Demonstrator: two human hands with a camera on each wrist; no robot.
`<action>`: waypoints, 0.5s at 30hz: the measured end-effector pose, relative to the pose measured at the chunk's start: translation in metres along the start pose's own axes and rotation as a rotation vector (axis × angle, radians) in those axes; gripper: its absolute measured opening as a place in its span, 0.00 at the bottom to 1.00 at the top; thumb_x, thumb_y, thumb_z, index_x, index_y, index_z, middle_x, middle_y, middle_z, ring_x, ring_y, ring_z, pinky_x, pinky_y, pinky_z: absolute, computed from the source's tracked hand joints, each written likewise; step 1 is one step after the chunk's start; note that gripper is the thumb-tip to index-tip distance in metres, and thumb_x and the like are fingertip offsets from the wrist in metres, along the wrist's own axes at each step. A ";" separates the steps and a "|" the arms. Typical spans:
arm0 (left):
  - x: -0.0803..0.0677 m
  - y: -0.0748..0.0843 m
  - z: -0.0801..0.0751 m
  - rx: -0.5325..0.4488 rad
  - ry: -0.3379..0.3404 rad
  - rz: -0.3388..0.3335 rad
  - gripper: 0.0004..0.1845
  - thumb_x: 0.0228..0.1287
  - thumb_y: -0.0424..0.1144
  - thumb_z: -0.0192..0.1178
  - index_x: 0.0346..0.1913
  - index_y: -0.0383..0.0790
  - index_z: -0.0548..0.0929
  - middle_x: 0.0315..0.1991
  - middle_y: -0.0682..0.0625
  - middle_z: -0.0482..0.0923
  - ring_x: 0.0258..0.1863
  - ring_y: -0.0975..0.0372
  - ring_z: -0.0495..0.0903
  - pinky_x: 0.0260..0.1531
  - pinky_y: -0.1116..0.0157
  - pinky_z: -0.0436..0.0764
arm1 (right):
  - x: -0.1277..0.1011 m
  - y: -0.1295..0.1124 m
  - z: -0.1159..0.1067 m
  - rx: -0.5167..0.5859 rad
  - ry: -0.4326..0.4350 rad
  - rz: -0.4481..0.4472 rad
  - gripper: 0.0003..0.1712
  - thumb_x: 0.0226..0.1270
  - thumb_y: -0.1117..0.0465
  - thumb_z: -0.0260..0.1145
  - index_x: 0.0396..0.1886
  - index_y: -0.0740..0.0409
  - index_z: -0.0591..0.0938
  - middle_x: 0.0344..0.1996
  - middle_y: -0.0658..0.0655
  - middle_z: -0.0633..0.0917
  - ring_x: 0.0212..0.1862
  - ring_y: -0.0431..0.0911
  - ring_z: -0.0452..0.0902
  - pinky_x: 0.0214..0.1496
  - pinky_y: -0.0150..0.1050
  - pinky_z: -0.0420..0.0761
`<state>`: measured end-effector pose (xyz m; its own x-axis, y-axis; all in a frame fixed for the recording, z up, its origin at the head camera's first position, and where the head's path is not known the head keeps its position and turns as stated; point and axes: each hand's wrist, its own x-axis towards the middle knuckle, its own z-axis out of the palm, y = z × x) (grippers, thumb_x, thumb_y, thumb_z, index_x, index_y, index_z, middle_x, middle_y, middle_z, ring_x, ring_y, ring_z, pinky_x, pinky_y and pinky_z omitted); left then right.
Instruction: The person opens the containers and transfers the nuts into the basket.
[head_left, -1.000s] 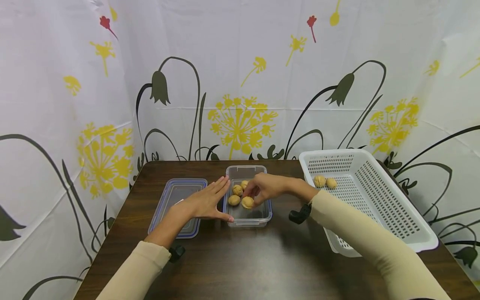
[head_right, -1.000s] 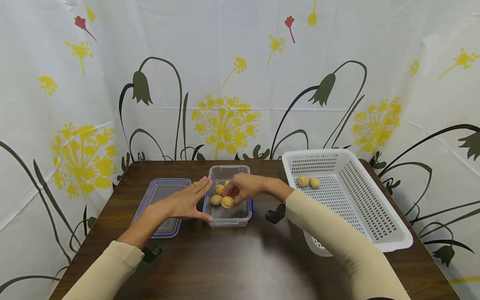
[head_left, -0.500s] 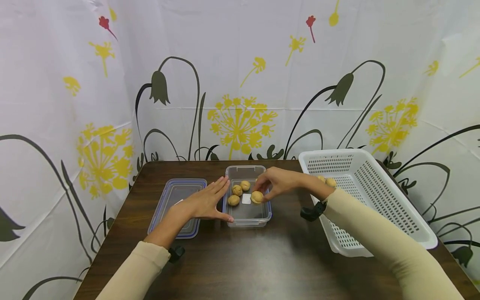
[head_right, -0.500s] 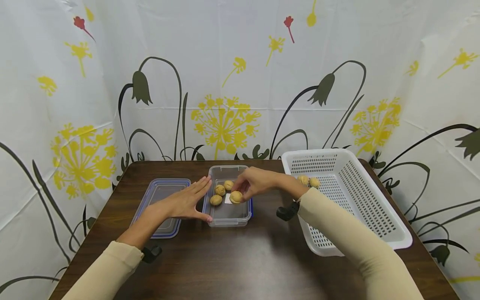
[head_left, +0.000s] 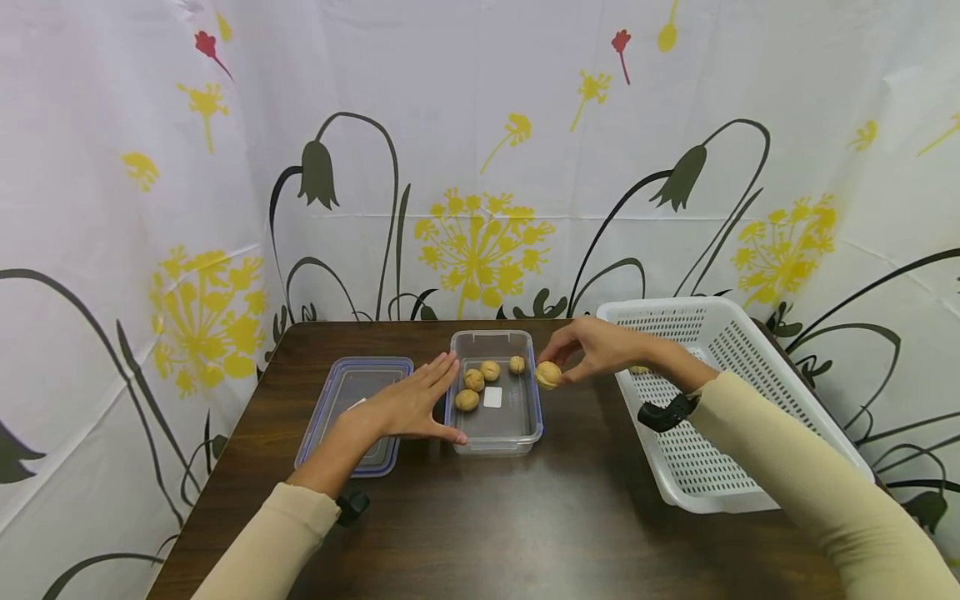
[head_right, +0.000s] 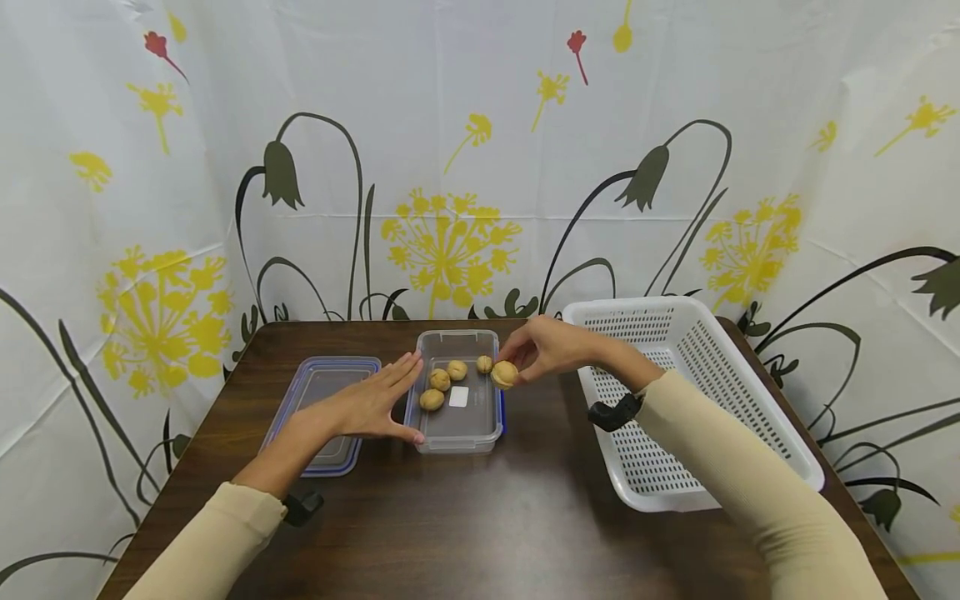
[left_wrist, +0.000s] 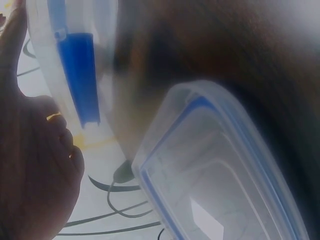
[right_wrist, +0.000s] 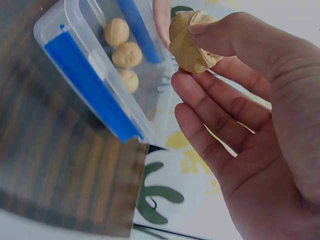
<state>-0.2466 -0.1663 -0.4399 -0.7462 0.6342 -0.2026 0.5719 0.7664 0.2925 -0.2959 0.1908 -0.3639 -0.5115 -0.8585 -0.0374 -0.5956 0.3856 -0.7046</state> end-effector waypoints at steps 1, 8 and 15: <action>0.000 0.000 0.000 0.000 0.002 0.001 0.69 0.60 0.74 0.67 0.85 0.30 0.44 0.87 0.35 0.37 0.86 0.45 0.38 0.83 0.44 0.47 | -0.003 0.001 -0.002 0.005 0.005 0.005 0.21 0.60 0.71 0.77 0.54 0.65 0.89 0.44 0.54 0.90 0.46 0.44 0.88 0.54 0.48 0.88; 0.001 -0.003 0.003 -0.008 0.004 0.001 0.69 0.60 0.74 0.67 0.85 0.30 0.44 0.87 0.35 0.37 0.86 0.46 0.37 0.83 0.44 0.47 | -0.027 0.009 -0.017 0.010 0.040 0.033 0.21 0.61 0.72 0.76 0.55 0.66 0.88 0.45 0.55 0.91 0.47 0.47 0.89 0.56 0.50 0.88; 0.000 -0.001 0.002 -0.005 -0.001 0.003 0.69 0.60 0.73 0.67 0.85 0.30 0.43 0.87 0.36 0.36 0.86 0.46 0.36 0.83 0.45 0.46 | -0.054 0.027 -0.033 0.002 0.100 0.088 0.19 0.63 0.70 0.76 0.55 0.65 0.88 0.47 0.57 0.91 0.47 0.47 0.89 0.57 0.44 0.87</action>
<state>-0.2463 -0.1674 -0.4423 -0.7441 0.6366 -0.2026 0.5726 0.7640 0.2974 -0.3048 0.2587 -0.3575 -0.6209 -0.7834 -0.0285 -0.5448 0.4574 -0.7029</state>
